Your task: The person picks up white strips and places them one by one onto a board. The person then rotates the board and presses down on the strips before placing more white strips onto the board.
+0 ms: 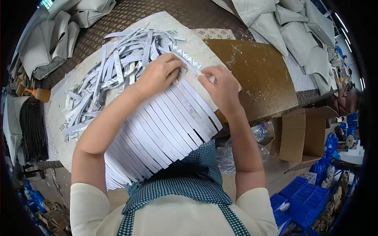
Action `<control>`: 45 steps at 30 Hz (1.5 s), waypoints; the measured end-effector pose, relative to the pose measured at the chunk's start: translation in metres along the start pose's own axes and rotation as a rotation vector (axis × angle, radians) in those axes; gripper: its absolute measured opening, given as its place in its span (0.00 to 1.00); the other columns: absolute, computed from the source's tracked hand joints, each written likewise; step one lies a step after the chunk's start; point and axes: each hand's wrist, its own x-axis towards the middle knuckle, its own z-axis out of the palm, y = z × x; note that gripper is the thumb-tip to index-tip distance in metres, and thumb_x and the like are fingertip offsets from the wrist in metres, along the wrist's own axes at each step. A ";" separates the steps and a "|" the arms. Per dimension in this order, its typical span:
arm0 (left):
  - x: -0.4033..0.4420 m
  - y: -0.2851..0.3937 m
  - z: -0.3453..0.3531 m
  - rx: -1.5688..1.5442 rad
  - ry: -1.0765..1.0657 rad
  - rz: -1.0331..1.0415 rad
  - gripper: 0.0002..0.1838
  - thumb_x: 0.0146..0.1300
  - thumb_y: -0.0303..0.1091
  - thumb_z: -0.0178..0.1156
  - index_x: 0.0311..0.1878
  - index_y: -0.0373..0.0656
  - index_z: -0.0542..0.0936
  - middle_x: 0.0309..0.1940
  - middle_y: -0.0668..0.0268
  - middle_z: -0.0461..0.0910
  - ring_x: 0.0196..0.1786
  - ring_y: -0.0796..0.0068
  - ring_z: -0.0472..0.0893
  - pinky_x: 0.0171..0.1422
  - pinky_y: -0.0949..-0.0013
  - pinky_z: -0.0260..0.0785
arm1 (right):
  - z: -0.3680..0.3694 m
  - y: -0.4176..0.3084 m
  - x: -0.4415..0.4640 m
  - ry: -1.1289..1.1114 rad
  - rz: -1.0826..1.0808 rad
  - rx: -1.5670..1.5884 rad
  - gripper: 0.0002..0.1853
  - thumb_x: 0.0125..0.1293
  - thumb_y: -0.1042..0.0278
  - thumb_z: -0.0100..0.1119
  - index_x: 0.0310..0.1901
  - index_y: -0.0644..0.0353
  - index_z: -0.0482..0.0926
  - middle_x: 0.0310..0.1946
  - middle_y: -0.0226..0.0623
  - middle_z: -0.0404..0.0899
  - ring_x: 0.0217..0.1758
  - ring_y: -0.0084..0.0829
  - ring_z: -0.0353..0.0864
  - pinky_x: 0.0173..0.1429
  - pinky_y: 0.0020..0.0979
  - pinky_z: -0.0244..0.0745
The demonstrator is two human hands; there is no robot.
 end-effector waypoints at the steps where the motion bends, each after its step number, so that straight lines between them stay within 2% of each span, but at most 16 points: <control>1: 0.003 -0.004 0.002 -0.005 0.007 -0.047 0.11 0.65 0.24 0.59 0.50 0.42 0.83 0.47 0.61 0.80 0.48 0.58 0.82 0.54 0.62 0.77 | 0.009 -0.001 0.011 -0.010 0.016 -0.007 0.10 0.60 0.62 0.71 0.40 0.56 0.86 0.39 0.34 0.82 0.45 0.38 0.82 0.49 0.40 0.77; 2: 0.004 -0.007 0.003 -0.011 0.012 -0.095 0.11 0.65 0.24 0.59 0.49 0.42 0.83 0.46 0.61 0.80 0.47 0.58 0.82 0.53 0.62 0.77 | 0.017 -0.002 0.021 -0.023 0.033 -0.014 0.09 0.60 0.62 0.71 0.39 0.56 0.86 0.39 0.34 0.82 0.46 0.38 0.82 0.49 0.40 0.77; 3: 0.007 -0.006 0.003 -0.040 0.033 -0.104 0.09 0.66 0.27 0.59 0.47 0.42 0.83 0.47 0.59 0.80 0.49 0.53 0.81 0.54 0.57 0.76 | 0.023 -0.003 0.028 -0.035 0.051 -0.018 0.09 0.60 0.62 0.70 0.39 0.56 0.86 0.39 0.34 0.82 0.46 0.39 0.82 0.50 0.41 0.77; 6: 0.011 -0.004 0.001 -0.126 0.043 -0.253 0.10 0.66 0.27 0.59 0.48 0.43 0.83 0.49 0.61 0.80 0.51 0.54 0.81 0.55 0.58 0.76 | 0.030 -0.005 0.039 -0.133 0.129 -0.086 0.09 0.60 0.62 0.70 0.37 0.56 0.85 0.39 0.34 0.82 0.47 0.40 0.82 0.50 0.42 0.76; 10: 0.023 -0.010 -0.005 0.091 0.140 -0.027 0.13 0.66 0.28 0.59 0.52 0.46 0.84 0.52 0.67 0.81 0.55 0.60 0.78 0.58 0.61 0.75 | 0.031 0.003 0.037 -0.105 0.091 -0.057 0.07 0.60 0.64 0.69 0.35 0.56 0.84 0.37 0.34 0.83 0.45 0.39 0.81 0.49 0.41 0.76; 15: 0.040 -0.018 -0.014 0.218 -0.045 0.081 0.12 0.67 0.31 0.60 0.52 0.50 0.86 0.50 0.70 0.83 0.56 0.63 0.75 0.63 0.60 0.69 | 0.006 0.000 0.012 0.024 0.021 0.091 0.06 0.62 0.67 0.68 0.34 0.58 0.81 0.30 0.34 0.82 0.40 0.36 0.81 0.45 0.39 0.75; 16: 0.041 -0.018 -0.017 0.229 -0.087 0.086 0.12 0.68 0.32 0.60 0.51 0.51 0.87 0.49 0.71 0.83 0.56 0.64 0.75 0.64 0.59 0.67 | 0.001 0.000 0.006 0.020 0.091 0.194 0.06 0.63 0.69 0.67 0.35 0.60 0.80 0.27 0.34 0.80 0.32 0.31 0.79 0.39 0.33 0.75; 17: 0.043 -0.018 -0.019 0.216 -0.095 0.100 0.11 0.67 0.34 0.63 0.50 0.47 0.88 0.45 0.69 0.82 0.54 0.63 0.74 0.65 0.61 0.66 | -0.007 -0.001 -0.001 0.015 0.108 0.221 0.06 0.63 0.69 0.67 0.36 0.60 0.80 0.26 0.33 0.80 0.30 0.28 0.78 0.38 0.30 0.74; 20: 0.046 -0.021 -0.021 0.158 -0.156 0.098 0.09 0.66 0.33 0.65 0.46 0.44 0.88 0.41 0.67 0.82 0.50 0.64 0.77 0.59 0.63 0.70 | -0.030 0.003 -0.027 0.040 0.165 0.306 0.06 0.65 0.71 0.66 0.38 0.62 0.80 0.26 0.31 0.79 0.28 0.21 0.76 0.37 0.25 0.73; 23: 0.050 -0.009 -0.020 -0.211 -0.326 -0.145 0.06 0.65 0.30 0.66 0.43 0.41 0.87 0.38 0.64 0.82 0.44 0.66 0.81 0.51 0.66 0.74 | -0.041 0.014 -0.056 0.081 0.221 0.401 0.06 0.67 0.72 0.66 0.41 0.64 0.80 0.28 0.28 0.79 0.31 0.16 0.75 0.38 0.23 0.73; 24: 0.048 -0.008 -0.013 -0.259 -0.305 -0.137 0.06 0.64 0.26 0.66 0.43 0.38 0.86 0.37 0.63 0.83 0.40 0.69 0.83 0.46 0.69 0.76 | -0.045 0.016 -0.066 0.086 0.242 0.423 0.06 0.68 0.73 0.66 0.41 0.65 0.80 0.28 0.27 0.79 0.31 0.16 0.75 0.39 0.23 0.73; 28: 0.056 0.010 -0.001 -0.349 -0.452 -0.255 0.05 0.63 0.23 0.66 0.42 0.37 0.84 0.35 0.65 0.85 0.39 0.76 0.81 0.48 0.70 0.75 | -0.047 0.020 -0.094 0.135 0.318 0.480 0.07 0.68 0.73 0.66 0.42 0.66 0.79 0.29 0.26 0.79 0.32 0.15 0.74 0.39 0.22 0.73; 31: 0.061 0.007 0.008 -0.357 -0.460 -0.271 0.06 0.59 0.24 0.65 0.40 0.38 0.85 0.32 0.63 0.85 0.36 0.73 0.83 0.44 0.68 0.76 | -0.041 0.022 -0.101 0.145 0.344 0.468 0.06 0.68 0.73 0.66 0.41 0.65 0.79 0.29 0.26 0.79 0.32 0.16 0.74 0.38 0.22 0.73; 34: 0.064 0.003 0.007 -0.378 -0.505 -0.292 0.05 0.59 0.24 0.65 0.38 0.38 0.85 0.31 0.64 0.85 0.36 0.74 0.83 0.44 0.69 0.76 | -0.038 0.020 -0.101 0.147 0.352 0.442 0.06 0.67 0.74 0.65 0.41 0.65 0.79 0.29 0.27 0.79 0.31 0.16 0.73 0.38 0.22 0.73; 40: 0.069 0.000 0.010 -0.340 -0.604 -0.251 0.03 0.61 0.22 0.66 0.37 0.38 0.85 0.30 0.67 0.84 0.35 0.78 0.80 0.44 0.71 0.74 | -0.040 0.013 -0.101 0.122 0.369 0.355 0.04 0.65 0.74 0.65 0.38 0.64 0.80 0.27 0.27 0.79 0.30 0.16 0.74 0.37 0.22 0.73; 45: 0.075 0.003 0.009 -0.286 -0.680 -0.204 0.02 0.62 0.24 0.65 0.37 0.39 0.85 0.29 0.68 0.83 0.34 0.78 0.79 0.42 0.70 0.72 | -0.038 0.012 -0.101 0.104 0.389 0.340 0.04 0.63 0.74 0.65 0.36 0.64 0.80 0.26 0.27 0.79 0.28 0.15 0.74 0.36 0.22 0.73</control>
